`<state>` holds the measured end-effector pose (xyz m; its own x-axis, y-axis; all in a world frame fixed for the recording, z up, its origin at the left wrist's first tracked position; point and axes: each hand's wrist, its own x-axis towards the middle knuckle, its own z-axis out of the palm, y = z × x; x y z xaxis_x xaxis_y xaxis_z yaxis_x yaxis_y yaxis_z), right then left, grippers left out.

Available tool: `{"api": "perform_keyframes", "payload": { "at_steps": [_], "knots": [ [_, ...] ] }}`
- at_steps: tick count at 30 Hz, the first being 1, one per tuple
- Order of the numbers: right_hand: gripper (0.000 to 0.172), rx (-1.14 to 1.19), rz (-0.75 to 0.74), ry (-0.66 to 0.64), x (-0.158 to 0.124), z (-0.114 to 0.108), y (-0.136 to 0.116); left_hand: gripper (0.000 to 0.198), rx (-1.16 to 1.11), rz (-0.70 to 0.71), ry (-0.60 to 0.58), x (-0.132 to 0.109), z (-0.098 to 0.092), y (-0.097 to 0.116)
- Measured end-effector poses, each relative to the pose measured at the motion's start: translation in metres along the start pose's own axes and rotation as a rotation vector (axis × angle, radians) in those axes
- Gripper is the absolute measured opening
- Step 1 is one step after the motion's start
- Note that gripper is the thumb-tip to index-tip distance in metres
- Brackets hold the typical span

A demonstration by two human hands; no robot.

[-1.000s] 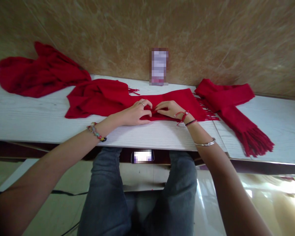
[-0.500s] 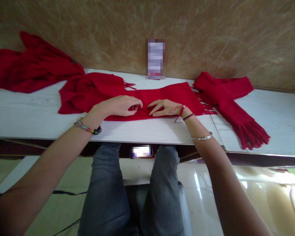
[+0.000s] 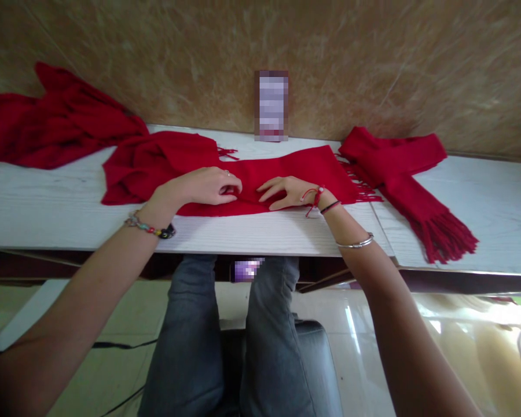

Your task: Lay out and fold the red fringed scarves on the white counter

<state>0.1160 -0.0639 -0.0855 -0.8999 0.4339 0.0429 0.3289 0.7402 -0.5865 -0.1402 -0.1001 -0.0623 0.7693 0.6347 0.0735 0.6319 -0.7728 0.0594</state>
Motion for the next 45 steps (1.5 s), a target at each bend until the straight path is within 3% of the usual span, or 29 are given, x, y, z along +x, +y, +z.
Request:
{"api": "perform_keyframes", "payload": {
  "at_steps": [9,15,21,28,32,36,45],
  "knots": [
    [0.03,-0.021,0.006,0.008,0.0,-0.001,-0.003,0.014,-0.21,0.082,-0.037,0.003,0.001,0.011],
    [0.031,-0.046,-0.007,0.062,0.0,-0.001,-0.007,0.012,-0.302,0.082,0.081,0.001,-0.003,0.011],
    [0.028,-0.074,-0.018,0.028,-0.001,-0.003,-0.011,0.014,-0.248,0.094,-0.099,0.003,0.0,0.014],
    [0.031,-0.118,-0.019,0.051,-0.001,-0.003,-0.012,0.015,-0.295,0.108,0.09,0.003,-0.002,0.014],
    [0.021,-0.14,-0.06,0.061,0.0,-0.003,-0.011,0.016,-0.272,0.173,0.042,0.004,0.001,0.014],
    [0.025,-0.149,-0.088,0.055,0.0,-0.003,-0.015,0.016,-0.298,0.138,-0.021,0.005,0.001,0.013],
    [0.029,-0.378,-0.137,0.105,0.007,0.006,-0.022,0.014,-0.399,0.087,0.02,0.005,0.0,0.012]
  ]
}}
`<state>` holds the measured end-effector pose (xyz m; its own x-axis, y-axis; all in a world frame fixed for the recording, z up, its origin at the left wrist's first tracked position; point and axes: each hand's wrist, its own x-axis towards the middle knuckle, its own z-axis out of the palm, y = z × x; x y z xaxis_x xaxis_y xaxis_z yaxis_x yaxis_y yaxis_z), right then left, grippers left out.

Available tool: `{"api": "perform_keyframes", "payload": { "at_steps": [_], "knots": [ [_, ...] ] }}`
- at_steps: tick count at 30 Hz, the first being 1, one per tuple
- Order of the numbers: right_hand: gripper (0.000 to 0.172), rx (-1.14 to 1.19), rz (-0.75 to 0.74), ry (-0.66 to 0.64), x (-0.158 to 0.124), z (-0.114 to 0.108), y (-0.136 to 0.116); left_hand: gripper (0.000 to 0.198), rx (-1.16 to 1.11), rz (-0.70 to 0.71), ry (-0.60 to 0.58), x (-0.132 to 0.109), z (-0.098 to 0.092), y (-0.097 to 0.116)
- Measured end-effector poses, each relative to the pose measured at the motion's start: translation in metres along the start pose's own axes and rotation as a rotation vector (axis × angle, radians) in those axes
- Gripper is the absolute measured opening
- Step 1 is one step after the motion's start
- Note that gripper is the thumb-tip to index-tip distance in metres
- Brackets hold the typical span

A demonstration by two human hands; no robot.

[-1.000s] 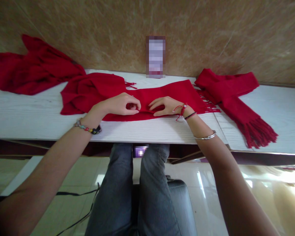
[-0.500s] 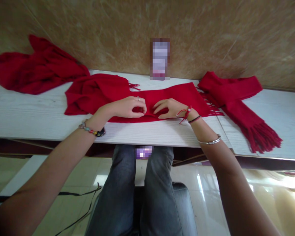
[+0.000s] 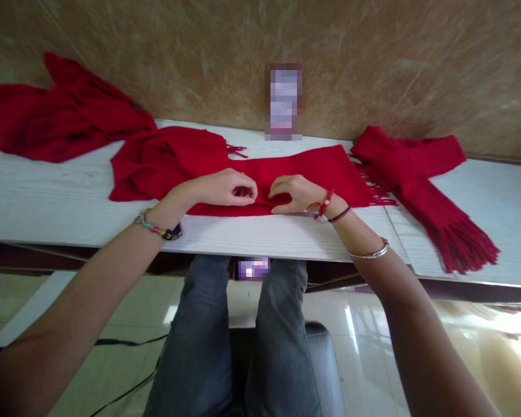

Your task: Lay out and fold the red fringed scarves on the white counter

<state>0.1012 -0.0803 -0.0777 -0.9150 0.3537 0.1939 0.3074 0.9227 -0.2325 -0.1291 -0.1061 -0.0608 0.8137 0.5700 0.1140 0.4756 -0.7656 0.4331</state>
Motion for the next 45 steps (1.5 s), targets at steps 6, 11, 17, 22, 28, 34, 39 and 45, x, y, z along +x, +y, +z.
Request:
{"api": "perform_keyframes", "payload": {
  "at_steps": [6,11,17,22,28,34,39,45],
  "knots": [
    [0.023,-0.098,-0.039,0.048,0.005,0.002,-0.008,0.012,0.011,-0.027,0.081,0.0,-0.001,-0.004],
    [0.019,0.014,0.014,0.099,0.0,-0.009,-0.008,0.012,-0.023,0.015,0.045,-0.002,-0.004,-0.005],
    [0.02,0.149,0.054,0.034,-0.004,-0.014,-0.005,0.014,-0.064,0.016,0.061,-0.003,-0.006,-0.004],
    [0.021,0.189,0.072,-0.074,-0.002,-0.012,-0.005,0.014,-0.078,-0.013,-0.1,-0.001,0.0,-0.006],
    [0.023,0.296,0.158,-0.092,-0.004,-0.014,-0.006,0.015,-0.154,-0.011,0.022,-0.002,-0.003,-0.004],
    [0.025,0.307,0.162,-0.19,-0.003,-0.012,-0.004,0.012,-0.11,-0.052,-0.13,0.0,0.0,-0.001],
    [0.026,0.275,0.15,-0.227,-0.002,-0.011,-0.004,0.016,-0.07,-0.109,-0.187,0.001,0.002,0.0],
    [0.029,0.277,0.181,-0.179,-0.008,-0.018,-0.005,0.018,-0.094,-0.108,-0.172,-0.001,-0.002,0.001]
  ]
}}
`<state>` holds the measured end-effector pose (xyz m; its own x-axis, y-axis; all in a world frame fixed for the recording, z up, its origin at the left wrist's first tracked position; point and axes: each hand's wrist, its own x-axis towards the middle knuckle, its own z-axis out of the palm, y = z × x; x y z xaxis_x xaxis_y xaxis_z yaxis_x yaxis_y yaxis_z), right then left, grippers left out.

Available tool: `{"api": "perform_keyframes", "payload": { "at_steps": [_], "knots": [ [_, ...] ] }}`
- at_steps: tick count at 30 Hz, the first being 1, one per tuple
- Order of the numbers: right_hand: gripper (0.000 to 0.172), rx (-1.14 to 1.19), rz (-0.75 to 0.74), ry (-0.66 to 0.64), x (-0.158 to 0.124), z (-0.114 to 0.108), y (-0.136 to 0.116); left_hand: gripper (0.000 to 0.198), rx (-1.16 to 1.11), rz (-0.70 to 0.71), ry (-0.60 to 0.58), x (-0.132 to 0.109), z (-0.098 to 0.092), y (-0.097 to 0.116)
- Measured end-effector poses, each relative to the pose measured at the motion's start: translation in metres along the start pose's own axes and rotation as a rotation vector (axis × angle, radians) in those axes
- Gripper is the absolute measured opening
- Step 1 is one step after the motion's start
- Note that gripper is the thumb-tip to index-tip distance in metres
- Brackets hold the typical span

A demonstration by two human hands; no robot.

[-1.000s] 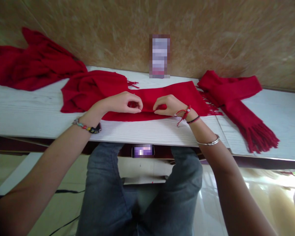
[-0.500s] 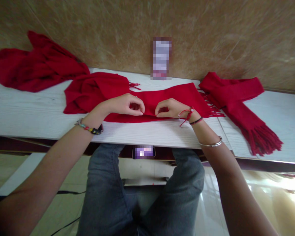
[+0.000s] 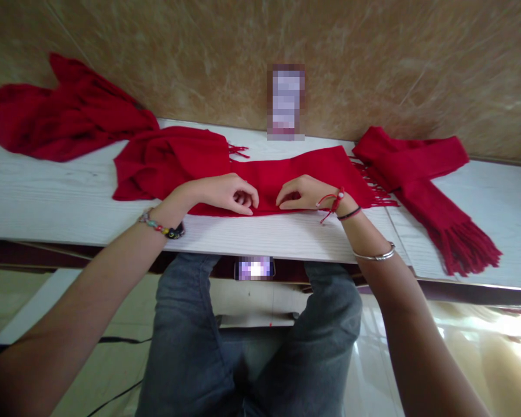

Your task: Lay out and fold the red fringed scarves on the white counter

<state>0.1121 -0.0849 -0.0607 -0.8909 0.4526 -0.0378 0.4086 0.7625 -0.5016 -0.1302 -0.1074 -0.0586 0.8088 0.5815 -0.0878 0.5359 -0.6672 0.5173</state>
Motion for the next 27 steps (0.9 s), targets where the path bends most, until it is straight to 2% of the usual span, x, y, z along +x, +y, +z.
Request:
{"api": "perform_keyframes", "payload": {
  "at_steps": [3,5,8,11,16,22,27],
  "knots": [
    [0.03,-0.066,0.064,0.08,-0.008,-0.006,0.002,0.017,0.006,0.031,0.04,0.001,0.001,-0.001],
    [0.032,-0.107,0.111,0.097,-0.013,-0.01,0.004,0.019,0.045,0.078,0.118,0.003,0.004,-0.001],
    [0.035,-0.166,0.113,0.047,-0.017,-0.013,0.007,0.028,0.201,0.16,0.246,0.007,0.011,0.002],
    [0.036,-0.227,0.068,0.014,-0.015,-0.011,0.009,0.035,0.391,0.189,0.239,0.009,0.018,0.01],
    [0.027,-0.31,0.046,0.0,-0.012,-0.008,0.009,0.03,0.581,0.136,0.185,0.009,0.022,0.016],
    [0.024,-0.424,0.07,0.041,-0.011,-0.013,0.004,0.023,0.599,0.054,0.331,0.012,0.022,0.006],
    [0.013,-0.46,0.133,0.059,-0.008,-0.013,-0.006,0.019,0.536,0.051,0.38,0.016,0.023,0.005]
  ]
}}
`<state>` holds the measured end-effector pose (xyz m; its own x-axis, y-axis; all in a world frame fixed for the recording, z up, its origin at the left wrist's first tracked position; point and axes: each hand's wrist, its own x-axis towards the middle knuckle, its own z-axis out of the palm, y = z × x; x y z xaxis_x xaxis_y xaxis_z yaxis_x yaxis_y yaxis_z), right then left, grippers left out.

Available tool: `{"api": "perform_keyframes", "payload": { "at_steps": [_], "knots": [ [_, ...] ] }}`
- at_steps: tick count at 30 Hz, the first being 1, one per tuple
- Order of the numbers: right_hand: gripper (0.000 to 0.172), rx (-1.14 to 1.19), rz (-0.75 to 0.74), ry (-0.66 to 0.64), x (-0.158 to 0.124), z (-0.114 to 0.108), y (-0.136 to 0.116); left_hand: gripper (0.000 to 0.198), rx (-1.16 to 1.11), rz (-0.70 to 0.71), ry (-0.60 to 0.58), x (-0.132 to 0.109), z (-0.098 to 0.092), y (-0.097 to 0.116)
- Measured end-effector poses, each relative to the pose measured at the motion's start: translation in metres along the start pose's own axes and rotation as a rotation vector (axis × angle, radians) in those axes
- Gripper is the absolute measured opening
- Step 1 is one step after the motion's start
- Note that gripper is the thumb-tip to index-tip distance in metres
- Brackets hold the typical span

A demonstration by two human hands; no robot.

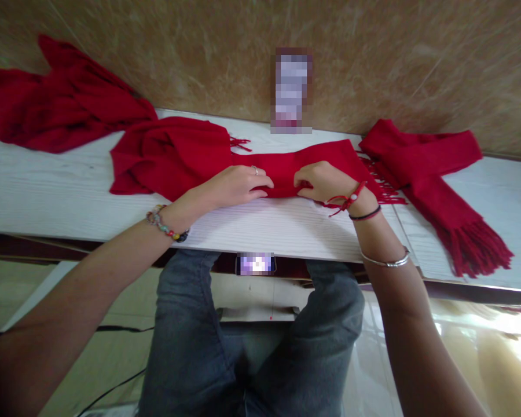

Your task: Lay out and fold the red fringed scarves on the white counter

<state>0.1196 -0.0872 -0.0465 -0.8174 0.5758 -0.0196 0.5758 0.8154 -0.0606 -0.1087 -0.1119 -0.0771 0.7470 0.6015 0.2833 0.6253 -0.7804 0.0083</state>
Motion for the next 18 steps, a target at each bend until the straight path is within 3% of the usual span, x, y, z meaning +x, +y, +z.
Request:
{"api": "perform_keyframes", "payload": {
  "at_steps": [9,15,18],
  "knots": [
    [0.005,0.086,0.033,0.023,0.003,0.001,-0.002,0.02,-0.038,0.023,0.005,0.001,0.003,0.003],
    [0.008,0.241,-0.03,-0.112,-0.004,0.007,0.011,0.025,-0.128,0.135,-0.133,-0.002,-0.001,0.005],
    [0.012,0.236,-0.019,-0.13,-0.008,0.007,0.011,0.027,-0.122,0.125,-0.158,-0.003,-0.002,0.006]
  ]
}}
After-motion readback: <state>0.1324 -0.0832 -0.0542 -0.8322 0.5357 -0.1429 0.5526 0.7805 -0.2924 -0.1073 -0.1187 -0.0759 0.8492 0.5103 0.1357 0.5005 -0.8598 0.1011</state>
